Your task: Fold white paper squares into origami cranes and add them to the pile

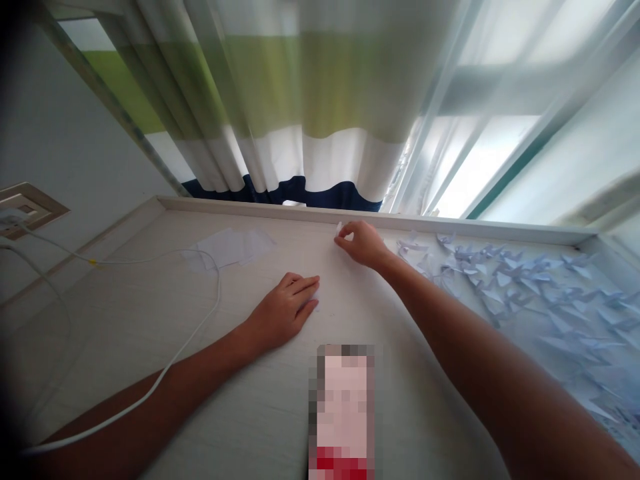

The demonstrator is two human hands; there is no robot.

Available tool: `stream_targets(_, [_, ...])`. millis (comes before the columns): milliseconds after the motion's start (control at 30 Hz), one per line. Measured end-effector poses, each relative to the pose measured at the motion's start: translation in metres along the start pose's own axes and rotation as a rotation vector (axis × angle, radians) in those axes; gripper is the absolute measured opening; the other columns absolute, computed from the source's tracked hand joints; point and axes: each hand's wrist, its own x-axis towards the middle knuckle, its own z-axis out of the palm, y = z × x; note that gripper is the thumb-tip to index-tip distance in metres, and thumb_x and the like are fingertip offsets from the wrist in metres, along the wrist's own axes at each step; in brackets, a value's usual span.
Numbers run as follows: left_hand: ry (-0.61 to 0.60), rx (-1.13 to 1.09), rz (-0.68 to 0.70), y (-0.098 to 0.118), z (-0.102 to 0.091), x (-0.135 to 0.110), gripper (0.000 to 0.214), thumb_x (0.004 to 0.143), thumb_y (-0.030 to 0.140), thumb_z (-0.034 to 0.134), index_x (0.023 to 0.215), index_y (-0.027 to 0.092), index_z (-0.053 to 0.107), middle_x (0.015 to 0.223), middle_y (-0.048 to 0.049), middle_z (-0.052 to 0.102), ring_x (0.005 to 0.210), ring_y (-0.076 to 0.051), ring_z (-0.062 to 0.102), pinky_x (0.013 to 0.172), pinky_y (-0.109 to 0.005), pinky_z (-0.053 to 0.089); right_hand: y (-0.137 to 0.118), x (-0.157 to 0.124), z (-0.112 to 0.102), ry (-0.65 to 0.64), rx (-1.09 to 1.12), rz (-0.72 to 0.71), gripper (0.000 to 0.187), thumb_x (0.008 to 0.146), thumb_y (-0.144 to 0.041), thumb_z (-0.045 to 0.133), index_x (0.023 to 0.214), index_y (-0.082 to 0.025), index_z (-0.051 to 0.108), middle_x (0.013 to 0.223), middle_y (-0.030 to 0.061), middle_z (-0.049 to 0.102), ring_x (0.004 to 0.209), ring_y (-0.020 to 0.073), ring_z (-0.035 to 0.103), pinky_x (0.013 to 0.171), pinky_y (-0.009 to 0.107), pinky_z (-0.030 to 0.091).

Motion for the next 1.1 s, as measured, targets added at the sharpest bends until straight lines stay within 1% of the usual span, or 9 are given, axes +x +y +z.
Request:
stream_targets(133, [0.039,-0.036,-0.026,-0.003,0.003,-0.002,0.031,0.100,0.026,0.055,0.126,0.013,0.066,0.142,-0.0160,0.061,0.130,-0.028,0.050,0.112,-0.048,0.046,-0.013,-0.047,-0.029,-0.075,0.281,0.103,0.025,0.087,-0.043,0.071,0.081,-0.019,0.077,0.086,0.0084,0.078,0.084,0.0255,0.071,0.084,0.042,0.055])
stream_targets(233, [0.058,-0.081,-0.086,-0.003,0.003,-0.002,0.032,0.098,0.025,0.058,0.127,0.013,0.065,0.133,-0.0150,0.065,0.127,-0.028,0.053,0.110,-0.048,0.046,-0.027,-0.078,-0.048,-0.086,0.558,0.121,0.030,0.085,-0.048,0.073,0.085,-0.019,0.077,0.091,0.0088,0.079,0.089,0.0238,0.073,0.087,0.040,0.056])
stream_targets(300, [0.047,-0.140,-0.136,-0.004,0.003,0.000,0.032,0.096,0.024,0.061,0.126,0.015,0.065,0.127,-0.0121,0.067,0.121,-0.027,0.055,0.109,-0.048,0.047,-0.034,-0.093,-0.056,-0.103,0.613,0.112,0.032,0.085,-0.049,0.073,0.086,-0.018,0.076,0.089,0.0089,0.079,0.087,0.0228,0.073,0.085,0.039,0.057])
stream_targets(400, [0.048,-0.261,-0.258,-0.007,0.001,0.002,0.038,0.088,0.019,0.069,0.125,0.018,0.065,0.115,-0.0080,0.070,0.109,-0.025,0.060,0.101,-0.044,0.051,-0.036,-0.110,-0.062,-0.045,0.514,0.105,0.031,0.086,-0.049,0.071,0.084,-0.018,0.075,0.083,0.0083,0.078,0.080,0.0225,0.073,0.080,0.040,0.058])
stream_targets(533, [0.035,-0.349,-0.336,-0.014,-0.003,0.003,0.041,0.085,0.017,0.069,0.125,0.020,0.065,0.103,-0.0060,0.070,0.101,-0.024,0.062,0.096,-0.042,0.052,-0.021,-0.129,-0.064,0.177,0.094,0.123,0.024,0.090,-0.041,0.068,0.083,-0.020,0.074,0.086,0.0088,0.078,0.081,0.0249,0.071,0.082,0.045,0.056])
stream_targets(700, [0.077,-0.369,-0.431,-0.028,-0.006,0.002,0.041,0.076,0.024,0.076,0.117,0.018,0.070,0.118,-0.0105,0.068,0.117,-0.029,0.057,0.109,-0.048,0.042,-0.003,-0.151,-0.067,0.147,-0.298,0.070,0.027,0.097,-0.035,0.056,0.088,-0.018,0.075,0.096,0.0131,0.077,0.098,0.0338,0.070,0.098,0.061,0.046])
stream_targets(767, [0.042,-0.456,-0.499,-0.032,-0.006,0.004,0.031,0.074,0.023,0.076,0.105,0.017,0.073,0.110,-0.0101,0.070,0.112,-0.028,0.060,0.107,-0.044,0.044,-0.007,-0.158,-0.068,0.135,-0.327,0.047,0.029,0.098,-0.038,0.055,0.089,-0.019,0.075,0.096,0.0126,0.078,0.099,0.0338,0.070,0.102,0.062,0.043])
stream_targets(967, [-0.011,-0.615,-0.601,-0.030,-0.020,0.013,0.031,0.065,0.028,0.083,0.089,0.013,0.071,0.072,-0.0025,0.068,0.071,-0.019,0.063,0.070,-0.030,0.052,-0.041,-0.172,-0.074,0.113,-0.257,0.061,0.024,0.096,-0.033,0.057,0.089,-0.020,0.075,0.097,0.0083,0.079,0.099,0.0302,0.071,0.107,0.060,0.040])
stream_targets(1100, [0.011,-0.768,-0.528,-0.006,-0.051,0.011,0.033,0.078,0.043,0.077,0.093,0.014,0.069,0.091,-0.0081,0.074,0.083,-0.020,0.068,0.077,-0.032,0.053,-0.070,-0.185,-0.083,0.142,-0.058,0.060,0.020,0.095,-0.035,0.060,0.098,-0.020,0.074,0.102,0.0093,0.078,0.100,0.0286,0.072,0.103,0.058,0.046])
